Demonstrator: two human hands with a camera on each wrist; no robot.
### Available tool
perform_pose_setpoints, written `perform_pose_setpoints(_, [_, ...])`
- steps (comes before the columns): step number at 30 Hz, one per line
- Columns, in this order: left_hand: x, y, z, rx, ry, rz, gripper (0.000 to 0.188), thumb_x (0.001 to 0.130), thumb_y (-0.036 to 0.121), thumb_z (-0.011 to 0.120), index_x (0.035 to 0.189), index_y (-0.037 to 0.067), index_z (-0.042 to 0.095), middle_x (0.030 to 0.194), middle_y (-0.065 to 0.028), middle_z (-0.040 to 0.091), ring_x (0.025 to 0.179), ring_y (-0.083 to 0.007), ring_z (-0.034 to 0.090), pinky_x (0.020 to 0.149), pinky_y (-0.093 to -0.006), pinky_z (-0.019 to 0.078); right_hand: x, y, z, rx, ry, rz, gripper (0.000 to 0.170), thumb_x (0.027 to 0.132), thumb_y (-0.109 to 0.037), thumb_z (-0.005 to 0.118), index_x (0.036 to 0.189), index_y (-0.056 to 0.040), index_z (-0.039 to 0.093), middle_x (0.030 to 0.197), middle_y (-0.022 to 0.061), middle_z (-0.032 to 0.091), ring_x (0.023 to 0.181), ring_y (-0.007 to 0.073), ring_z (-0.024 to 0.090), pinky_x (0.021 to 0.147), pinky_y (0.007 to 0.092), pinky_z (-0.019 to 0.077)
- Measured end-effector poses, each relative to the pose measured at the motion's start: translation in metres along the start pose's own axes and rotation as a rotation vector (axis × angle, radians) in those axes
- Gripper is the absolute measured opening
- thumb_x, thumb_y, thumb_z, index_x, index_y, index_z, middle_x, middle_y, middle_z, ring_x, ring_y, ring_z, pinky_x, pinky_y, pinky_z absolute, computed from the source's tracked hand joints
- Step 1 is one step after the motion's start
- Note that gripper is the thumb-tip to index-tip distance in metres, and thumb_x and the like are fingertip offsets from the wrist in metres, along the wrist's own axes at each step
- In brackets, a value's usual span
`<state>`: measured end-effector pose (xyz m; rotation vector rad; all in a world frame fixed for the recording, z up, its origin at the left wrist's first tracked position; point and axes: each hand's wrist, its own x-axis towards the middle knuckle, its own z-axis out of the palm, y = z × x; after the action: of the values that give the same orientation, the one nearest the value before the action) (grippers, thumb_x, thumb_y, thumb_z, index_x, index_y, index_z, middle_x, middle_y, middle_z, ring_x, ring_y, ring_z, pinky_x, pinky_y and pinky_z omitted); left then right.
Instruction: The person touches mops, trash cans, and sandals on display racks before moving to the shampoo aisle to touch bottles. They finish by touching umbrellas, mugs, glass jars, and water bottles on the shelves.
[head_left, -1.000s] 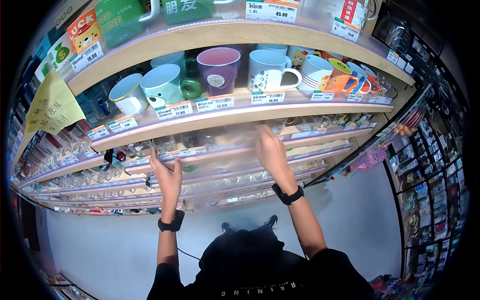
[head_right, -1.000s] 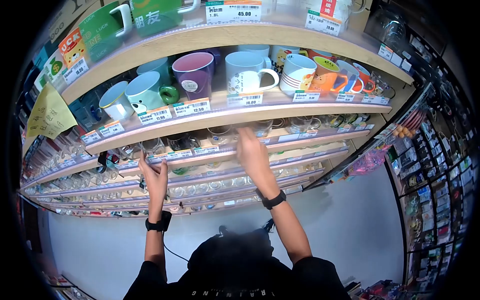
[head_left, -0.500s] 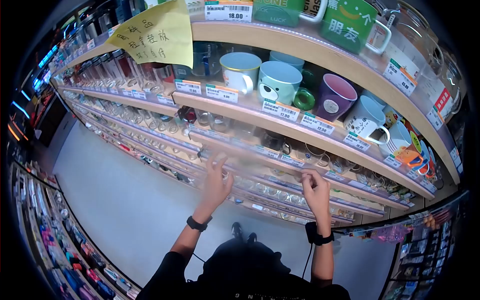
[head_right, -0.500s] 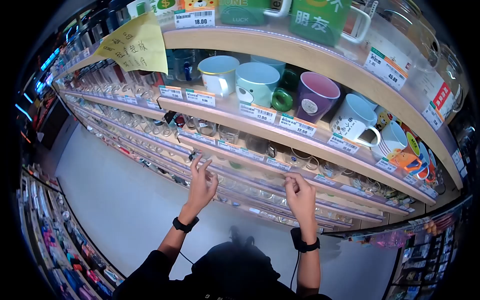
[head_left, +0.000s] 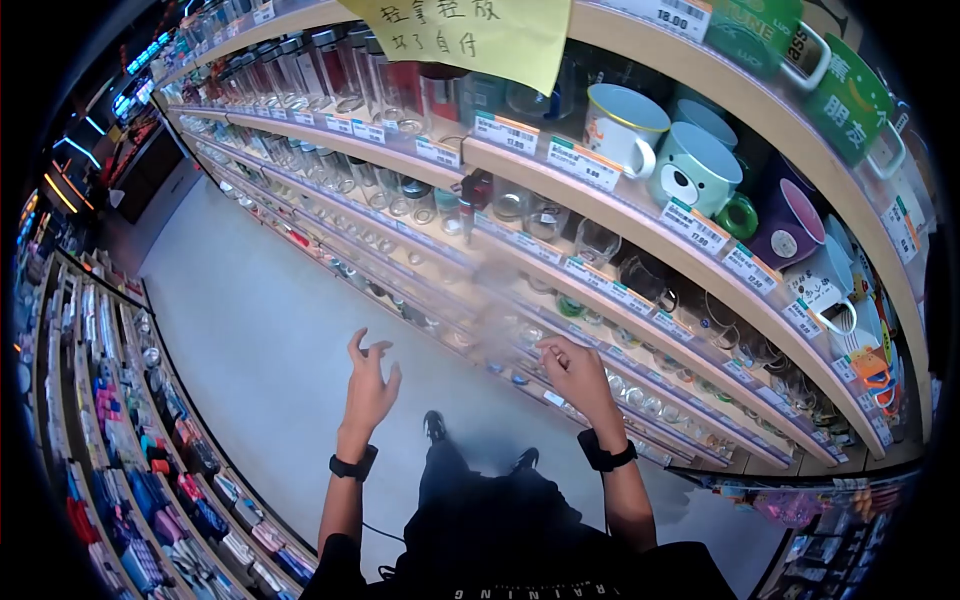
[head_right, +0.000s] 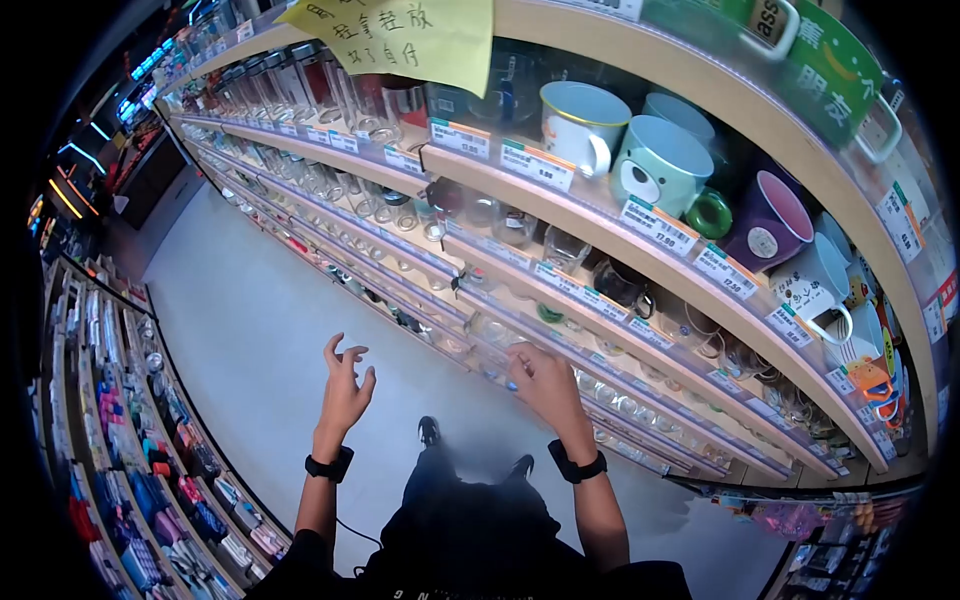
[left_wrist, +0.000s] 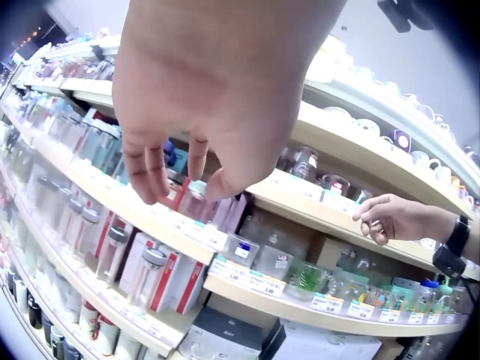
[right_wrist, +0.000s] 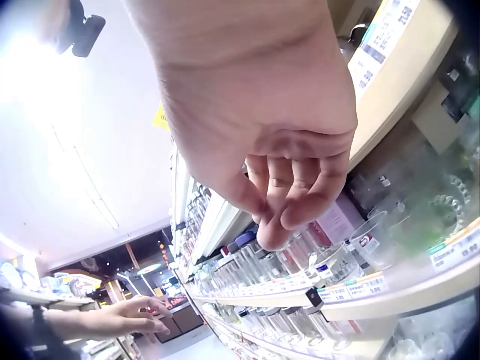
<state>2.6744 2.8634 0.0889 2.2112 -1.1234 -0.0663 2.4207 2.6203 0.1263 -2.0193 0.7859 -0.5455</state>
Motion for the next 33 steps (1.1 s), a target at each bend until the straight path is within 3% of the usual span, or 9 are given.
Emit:
perform_pose_setpoints(2, [0.012,-0.026,-0.009,-0.027,0.004,-0.028,0.035,0.090,0.008,0.063,0.123,0.007,0.052,0.148,-0.0212,0.027,0.099,-0.0323,0.063,0.078,-0.0413,0.0552,0.016,-0.017,0.022,-0.053,-0.018,-0.033,0.020,0.091,-0.015,0.061,0.104,-0.0035,0.070,0.081,0.0168,0.071,0.075,0.0323,0.071,0.068,0.0371,0.0542])
perform_pose_setpoints(5, [0.029,-0.069,-0.027,-0.109,0.035,-0.005,0.029,0.088,0.008,0.064,0.116,0.006,0.057,0.138,-0.0223,0.041,0.091,-0.0359,0.064,0.080,-0.0429,0.0551,0.043,-0.039,0.066,-0.115,-0.012,-0.060,0.020,0.090,-0.014,0.061,0.104,-0.0028,0.070,0.085,0.0167,0.072,0.076,0.0336,0.071,0.070,0.0386,0.0551])
perform_pose_setpoints(8, [0.041,-0.137,-0.049,-0.130,-0.100,0.029,0.025,0.089,0.009,0.064,0.113,0.006,0.059,0.130,-0.0171,0.051,0.090,-0.0339,0.066,0.078,-0.0411,0.0551,0.079,-0.066,0.124,-0.079,0.055,-0.038,0.020,0.089,-0.013,0.062,0.104,-0.0018,0.068,0.085,0.0173,0.072,0.075,0.0360,0.070,0.070,0.0407,0.0550])
perform_pose_setpoints(9, [0.042,-0.148,-0.062,-0.128,-0.116,0.000,0.022,0.090,0.011,0.063,0.111,0.006,0.060,0.121,-0.0138,0.057,0.092,-0.0313,0.066,0.076,-0.0398,0.0548,0.095,-0.063,0.146,-0.097,0.004,0.015,0.023,0.088,-0.012,0.062,0.108,-0.0011,0.066,0.102,0.0203,0.069,0.091,0.0376,0.067,0.080,0.0418,0.0535])
perform_pose_setpoints(15, [0.046,-0.247,-0.110,-0.133,-0.323,-0.091,0.020,0.093,0.014,0.061,0.109,0.003,0.063,0.106,-0.0162,0.065,0.088,-0.0288,0.067,0.073,-0.0380,0.0539,0.188,-0.100,0.231,-0.303,0.006,-0.344,0.039,0.088,-0.012,0.063,0.124,0.0003,0.056,0.130,0.0216,0.052,0.122,0.0371,0.051,0.101,0.0406,0.0434])
perform_pose_setpoints(18, [0.050,-0.290,-0.114,-0.196,-0.362,-0.133,0.020,0.094,0.016,0.061,0.108,0.002,0.065,0.104,-0.0166,0.066,0.086,-0.0293,0.067,0.074,-0.0386,0.0539,0.251,-0.118,0.250,-0.521,0.166,-0.427,0.039,0.088,-0.018,0.062,0.122,0.0008,0.058,0.125,0.0224,0.056,0.118,0.0397,0.052,0.102,0.0472,0.0410])
perform_pose_setpoints(21, [0.062,-0.320,-0.122,-0.203,-0.379,-0.202,0.023,0.093,0.018,0.062,0.108,0.002,0.065,0.105,-0.0170,0.067,0.088,-0.0320,0.068,0.076,-0.0396,0.0543,0.310,-0.115,0.264,-0.737,0.309,-0.340,0.046,0.089,-0.027,0.064,0.126,0.0000,0.057,0.128,0.0222,0.055,0.122,0.0390,0.050,0.103,0.0487,0.0394])
perform_pose_setpoints(31, [0.129,-0.435,-0.149,-0.036,-0.407,-0.248,0.025,0.093,0.023,0.059,0.107,0.003,0.066,0.110,-0.0177,0.067,0.101,-0.0363,0.063,0.088,-0.0435,0.0509,0.381,-0.091,0.268,-0.842,0.251,-0.259,0.055,0.087,-0.040,0.068,0.126,-0.0027,0.057,0.119,0.0244,0.061,0.110,0.0438,0.057,0.095,0.0516,0.0431])
perform_pose_setpoints(33, [0.152,-0.449,-0.157,-0.057,-0.374,-0.229,0.026,0.094,0.024,0.059,0.109,0.004,0.065,0.108,-0.0171,0.067,0.096,-0.0347,0.065,0.085,-0.0422,0.0521,0.388,-0.083,0.267,-0.818,0.252,-0.206,0.055,0.085,-0.040,0.069,0.124,-0.0018,0.059,0.117,0.0252,0.062,0.109,0.0443,0.057,0.095,0.0515,0.0433])
